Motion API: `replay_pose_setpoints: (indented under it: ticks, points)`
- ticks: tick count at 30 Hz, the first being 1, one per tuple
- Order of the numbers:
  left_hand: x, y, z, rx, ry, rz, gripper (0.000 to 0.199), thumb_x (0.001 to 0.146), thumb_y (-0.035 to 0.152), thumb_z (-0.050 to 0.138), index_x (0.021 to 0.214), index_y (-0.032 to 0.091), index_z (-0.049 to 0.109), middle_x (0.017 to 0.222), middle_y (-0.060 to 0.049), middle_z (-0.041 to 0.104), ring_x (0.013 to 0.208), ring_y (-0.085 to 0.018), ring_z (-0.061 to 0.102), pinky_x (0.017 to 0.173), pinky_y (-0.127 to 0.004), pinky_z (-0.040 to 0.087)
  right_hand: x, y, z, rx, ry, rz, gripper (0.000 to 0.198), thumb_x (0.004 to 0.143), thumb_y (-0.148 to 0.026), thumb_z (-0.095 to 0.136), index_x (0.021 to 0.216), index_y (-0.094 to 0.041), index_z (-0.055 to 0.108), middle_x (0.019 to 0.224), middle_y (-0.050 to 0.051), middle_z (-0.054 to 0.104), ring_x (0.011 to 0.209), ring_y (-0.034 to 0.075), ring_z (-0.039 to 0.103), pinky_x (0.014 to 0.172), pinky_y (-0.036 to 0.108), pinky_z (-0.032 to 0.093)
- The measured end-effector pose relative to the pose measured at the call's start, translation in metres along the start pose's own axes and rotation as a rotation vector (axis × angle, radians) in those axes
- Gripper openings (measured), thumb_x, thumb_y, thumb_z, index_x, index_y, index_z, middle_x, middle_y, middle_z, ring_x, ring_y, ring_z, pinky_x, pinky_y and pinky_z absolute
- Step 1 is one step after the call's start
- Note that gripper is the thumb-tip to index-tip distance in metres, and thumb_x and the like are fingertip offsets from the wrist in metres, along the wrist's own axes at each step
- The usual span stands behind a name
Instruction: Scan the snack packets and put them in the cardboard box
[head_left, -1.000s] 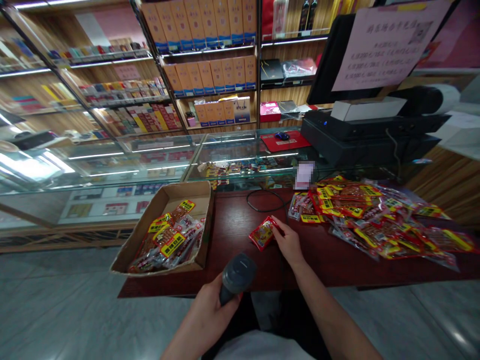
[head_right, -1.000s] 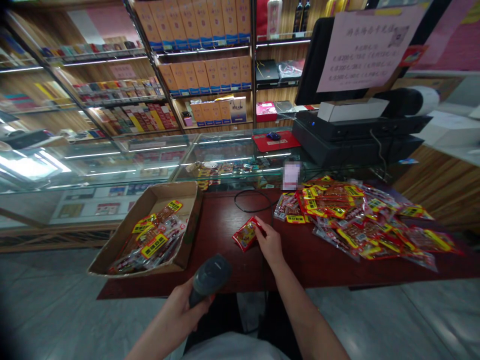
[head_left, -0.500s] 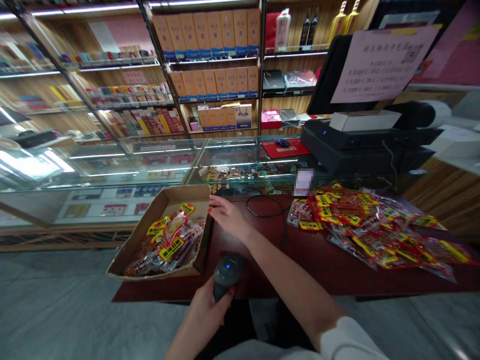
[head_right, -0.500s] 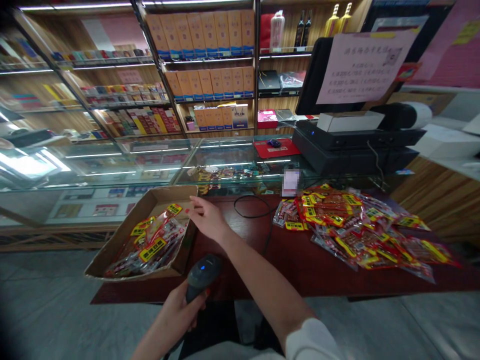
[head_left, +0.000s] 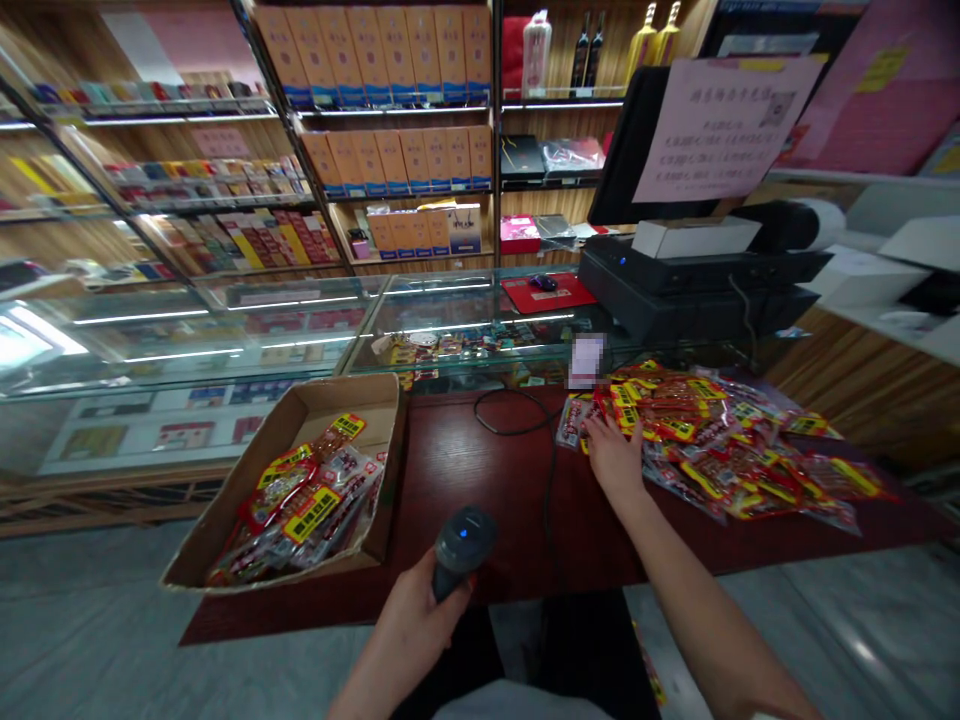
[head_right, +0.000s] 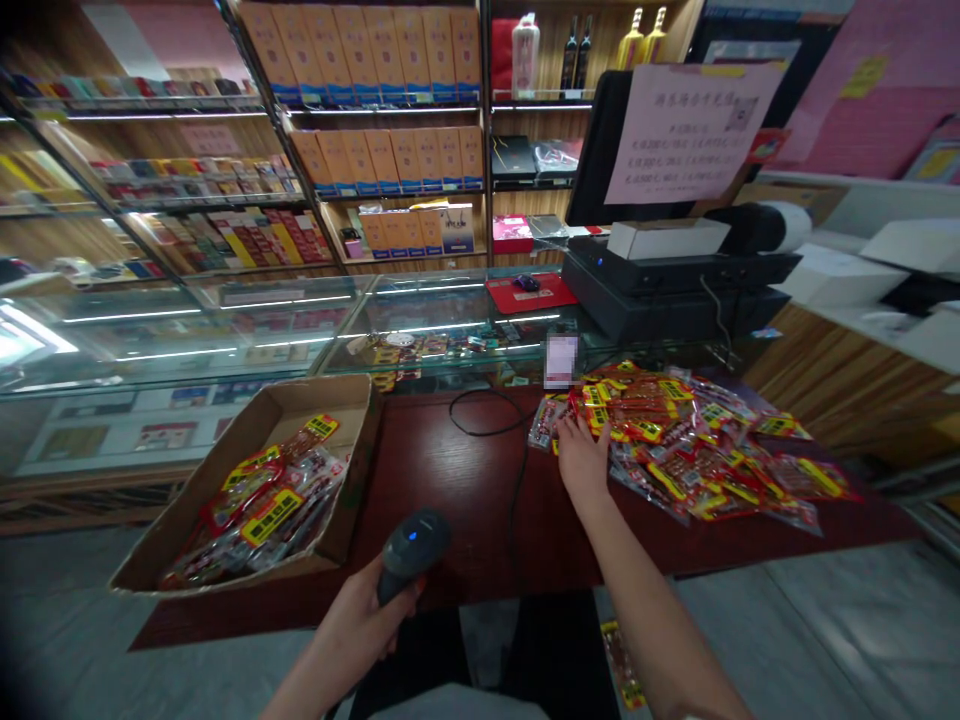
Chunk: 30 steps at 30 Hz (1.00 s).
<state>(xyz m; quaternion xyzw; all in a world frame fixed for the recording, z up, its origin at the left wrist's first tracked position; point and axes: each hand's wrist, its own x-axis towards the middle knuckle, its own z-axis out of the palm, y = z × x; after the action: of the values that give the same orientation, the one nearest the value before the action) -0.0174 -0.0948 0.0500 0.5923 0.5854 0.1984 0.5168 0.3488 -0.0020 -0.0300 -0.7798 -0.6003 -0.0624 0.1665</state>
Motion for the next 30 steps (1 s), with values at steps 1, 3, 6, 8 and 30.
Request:
replay_pose_setpoints:
  ticks: [1,3,6,8,30]
  points:
    - [0.0,0.001,0.0,-0.002,-0.003,0.004,0.022,0.084,0.039,0.063,0.093,0.019,0.063,0.055,0.007,0.055,0.044,-0.014,0.053,0.047,-0.024,0.037,-0.007,0.0,-0.001,0.014,0.03,-0.022,0.045,0.099,-0.015,0.039,0.133,-0.021,0.069,0.139,0.013,0.071,0.142,0.034,0.053,0.122,0.073,0.003]
    - [0.0,0.002,0.0,-0.009,-0.014,0.007,0.023,0.084,0.038,0.065,0.095,0.018,0.065,0.054,0.007,0.056,0.044,-0.015,0.053,0.048,-0.024,0.038,-0.024,-0.007,-0.005,0.061,0.089,-0.049,0.04,0.101,-0.019,0.042,0.124,-0.025,0.073,0.13,0.009,0.077,0.137,0.034,0.057,0.122,0.073,0.0]
    - [0.0,-0.002,-0.002,0.006,-0.004,0.007,0.023,0.084,0.036,0.064,0.097,0.018,0.066,0.056,0.006,0.058,0.044,-0.015,0.052,0.049,-0.024,0.039,-0.058,-0.034,-0.013,0.156,0.115,-0.084,0.035,0.102,-0.022,0.047,0.121,-0.03,0.075,0.123,0.006,0.079,0.123,0.032,0.065,0.123,0.07,0.0]
    - [0.001,-0.005,-0.005,0.039,0.019,0.001,0.019,0.083,0.034,0.063,0.094,0.018,0.066,0.057,0.006,0.059,0.045,-0.015,0.052,0.05,-0.024,0.039,-0.083,-0.061,-0.017,0.219,0.072,-0.124,0.031,0.102,-0.025,0.052,0.121,-0.033,0.076,0.122,0.005,0.08,0.113,0.029,0.069,0.124,0.065,0.009]
    - [-0.01,-0.006,-0.012,-0.014,0.085,0.043,0.021,0.081,0.03,0.066,0.096,0.017,0.072,0.059,0.003,0.064,0.062,-0.02,0.065,0.064,-0.027,0.051,-0.054,-0.095,-0.022,0.847,-0.399,-0.042,0.028,0.092,-0.037,0.063,0.108,-0.023,0.081,0.111,0.009,0.079,0.103,0.025,0.073,0.096,0.037,0.053]
